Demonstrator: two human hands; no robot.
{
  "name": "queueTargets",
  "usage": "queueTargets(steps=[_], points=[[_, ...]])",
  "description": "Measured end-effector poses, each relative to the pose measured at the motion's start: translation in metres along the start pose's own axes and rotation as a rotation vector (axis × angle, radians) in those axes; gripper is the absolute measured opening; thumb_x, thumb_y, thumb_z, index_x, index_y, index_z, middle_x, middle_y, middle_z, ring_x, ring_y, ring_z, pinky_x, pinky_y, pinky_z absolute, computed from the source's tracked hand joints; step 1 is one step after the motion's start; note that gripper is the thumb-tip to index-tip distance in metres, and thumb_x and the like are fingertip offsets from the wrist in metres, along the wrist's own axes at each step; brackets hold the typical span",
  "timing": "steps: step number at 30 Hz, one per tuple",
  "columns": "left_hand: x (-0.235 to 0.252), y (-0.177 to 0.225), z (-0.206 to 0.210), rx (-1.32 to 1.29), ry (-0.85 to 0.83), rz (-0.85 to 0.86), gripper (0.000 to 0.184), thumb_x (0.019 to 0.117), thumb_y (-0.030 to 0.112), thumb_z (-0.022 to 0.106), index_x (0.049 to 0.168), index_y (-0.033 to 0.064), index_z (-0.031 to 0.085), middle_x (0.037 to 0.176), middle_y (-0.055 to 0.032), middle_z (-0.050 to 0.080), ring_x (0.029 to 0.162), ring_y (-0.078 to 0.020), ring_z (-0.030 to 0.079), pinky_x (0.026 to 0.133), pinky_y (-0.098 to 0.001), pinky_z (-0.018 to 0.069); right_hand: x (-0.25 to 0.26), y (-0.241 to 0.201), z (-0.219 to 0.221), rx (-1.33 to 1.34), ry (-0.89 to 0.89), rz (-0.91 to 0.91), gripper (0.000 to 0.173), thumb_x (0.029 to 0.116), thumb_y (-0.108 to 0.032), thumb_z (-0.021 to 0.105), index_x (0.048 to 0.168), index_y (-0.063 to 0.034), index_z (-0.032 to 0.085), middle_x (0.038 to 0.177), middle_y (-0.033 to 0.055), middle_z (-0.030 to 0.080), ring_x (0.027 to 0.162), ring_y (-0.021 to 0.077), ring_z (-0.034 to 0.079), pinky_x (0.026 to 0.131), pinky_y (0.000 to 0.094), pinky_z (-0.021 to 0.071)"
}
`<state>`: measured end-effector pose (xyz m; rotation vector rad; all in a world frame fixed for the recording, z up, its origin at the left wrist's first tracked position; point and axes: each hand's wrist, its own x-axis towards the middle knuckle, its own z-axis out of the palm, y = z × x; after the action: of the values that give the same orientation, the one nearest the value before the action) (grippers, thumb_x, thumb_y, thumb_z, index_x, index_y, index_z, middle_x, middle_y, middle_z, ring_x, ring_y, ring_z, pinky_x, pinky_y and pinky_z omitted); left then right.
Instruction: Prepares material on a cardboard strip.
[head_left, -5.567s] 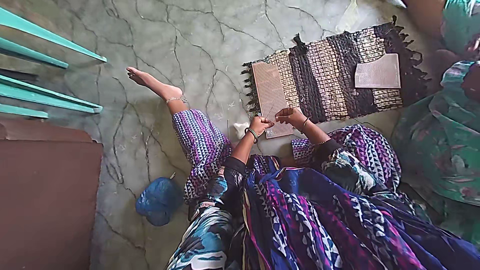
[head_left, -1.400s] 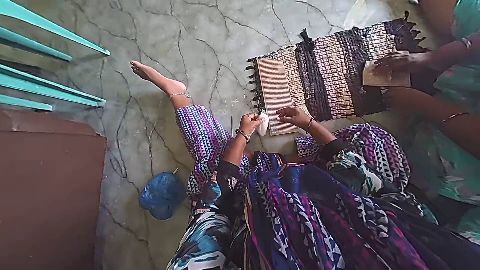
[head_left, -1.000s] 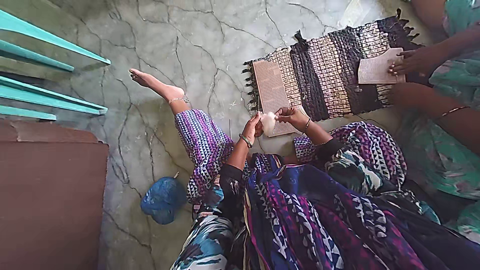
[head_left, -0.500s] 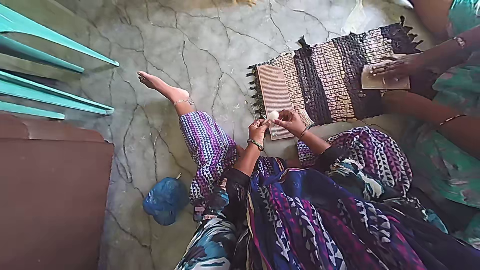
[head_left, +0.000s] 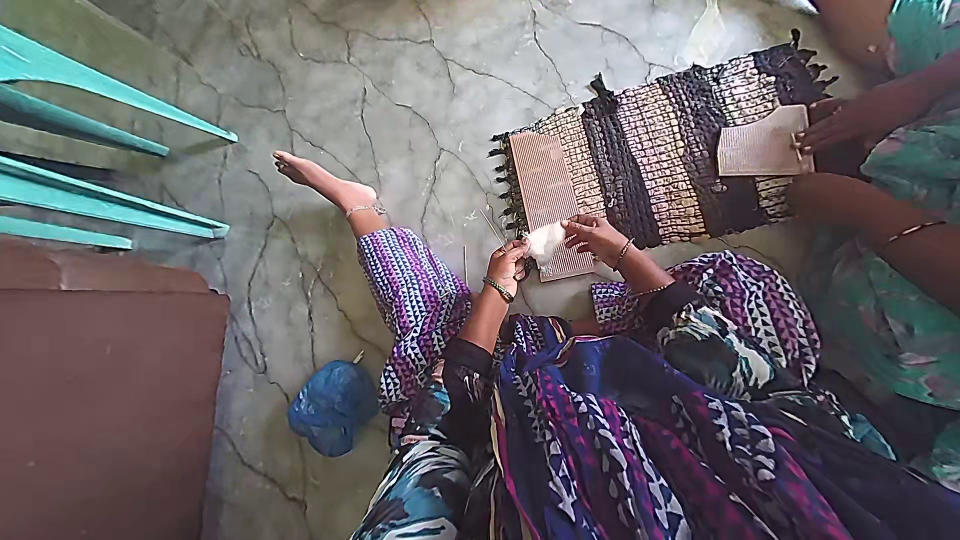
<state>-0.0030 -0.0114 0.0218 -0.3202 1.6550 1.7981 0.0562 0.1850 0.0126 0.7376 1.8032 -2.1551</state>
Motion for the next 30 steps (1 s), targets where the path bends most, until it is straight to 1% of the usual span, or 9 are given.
queueTargets(steps=[2,5,9,16,18,20,24,28,30], points=[[-0.002,-0.001,0.004,0.002,0.027,0.012,0.010,0.1046,0.008,0.057,0.099,0.0033,0.064,0.064,0.0038,0.052,0.042,0.0005,0.031,0.040,-0.0148,0.0275,-0.003,0.000,0.011,-0.043,-0.033,0.082,0.030,0.1070,-0.026,0.055,0.123,-0.0011,0.058,0.097,0.0077,0.067,0.078,0.0113,0.062,0.070,0.0300,0.0510],[-0.001,-0.005,0.005,-0.004,0.014,0.014,0.009,0.1047,0.009,0.058,0.099,0.0047,0.064,0.067,0.0040,0.052,0.043,0.0004,0.031,0.040,-0.0146,0.0278,-0.003,0.006,0.020,-0.039,-0.018,0.081,0.021,0.1030,-0.015,0.062,0.116,0.0007,0.058,0.092,0.0066,0.066,0.074,0.0097,0.061,0.067,0.0277,0.0502],[0.001,-0.006,0.000,-0.123,-0.096,-0.023,0.019,0.1110,0.014,0.042,0.102,0.0097,0.059,0.066,0.0047,0.051,0.042,0.0005,0.032,0.040,-0.0146,0.0286,0.000,0.010,0.016,0.013,-0.022,0.015,0.004,0.0982,0.001,0.061,0.102,0.0007,0.063,0.078,0.0011,0.066,0.065,0.0059,0.062,0.062,0.0235,0.0522],[0.001,-0.005,-0.009,-0.320,-0.178,-0.046,0.033,0.1140,0.022,0.027,0.104,0.0125,0.057,0.065,0.0039,0.055,0.041,-0.0002,0.036,0.039,-0.0148,0.0327,0.003,0.009,0.004,0.009,-0.088,0.013,0.007,0.0991,0.001,0.060,0.094,-0.0029,0.061,0.073,-0.0016,0.065,0.062,0.0042,0.060,0.061,0.0218,0.0513],[0.000,-0.005,-0.008,-0.292,-0.167,-0.044,0.031,0.1139,0.022,0.028,0.104,0.0129,0.057,0.065,0.0045,0.054,0.041,0.0000,0.036,0.039,-0.0144,0.0320,0.001,0.007,0.007,-0.018,-0.009,-0.051,0.016,0.0974,0.002,0.062,0.113,0.0032,0.061,0.086,0.0035,0.065,0.070,0.0059,0.058,0.066,0.0240,0.0500],[0.000,-0.006,-0.008,-0.225,-0.144,-0.022,0.028,0.1137,0.020,0.031,0.104,0.0138,0.056,0.065,0.0054,0.052,0.042,0.0004,0.035,0.039,-0.0144,0.0307,0.005,0.015,0.009,-0.089,0.141,-0.244,0.029,0.0935,0.001,0.065,0.120,0.0083,0.058,0.094,0.0085,0.062,0.076,0.0076,0.056,0.072,0.0258,0.0492],[0.000,-0.011,-0.004,-0.089,-0.099,0.050,0.023,0.1124,0.016,0.037,0.100,0.0133,0.057,0.062,0.0068,0.046,0.043,-0.0002,0.032,0.040,-0.0153,0.0280,0.002,0.014,0.013,-0.318,0.223,-0.510,0.021,0.0925,-0.013,0.069,0.100,0.0058,0.065,0.081,0.0081,0.062,0.072,0.0108,0.055,0.070,0.0314,0.0470],[-0.002,-0.012,0.001,-0.019,-0.129,0.088,0.020,0.1116,0.012,0.039,0.100,0.0116,0.056,0.064,0.0063,0.046,0.044,-0.0002,0.032,0.042,-0.0157,0.0284,0.001,0.017,0.020,-0.418,0.115,-0.413,0.022,0.0936,-0.019,0.072,0.099,0.0031,0.072,0.082,0.0117,0.067,0.075,0.0203,0.061,0.075,0.0450,0.0504],[-0.003,-0.013,0.002,-0.007,-0.133,0.081,0.019,0.1121,0.015,0.039,0.102,0.0129,0.056,0.063,0.0072,0.043,0.044,-0.0004,0.030,0.042,-0.0158,0.0282,0.002,0.018,0.022,-0.417,0.123,-0.374,0.018,0.0948,-0.013,0.069,0.096,0.0040,0.072,0.081,0.0125,0.068,0.074,0.0195,0.062,0.075,0.0441,0.0507]])
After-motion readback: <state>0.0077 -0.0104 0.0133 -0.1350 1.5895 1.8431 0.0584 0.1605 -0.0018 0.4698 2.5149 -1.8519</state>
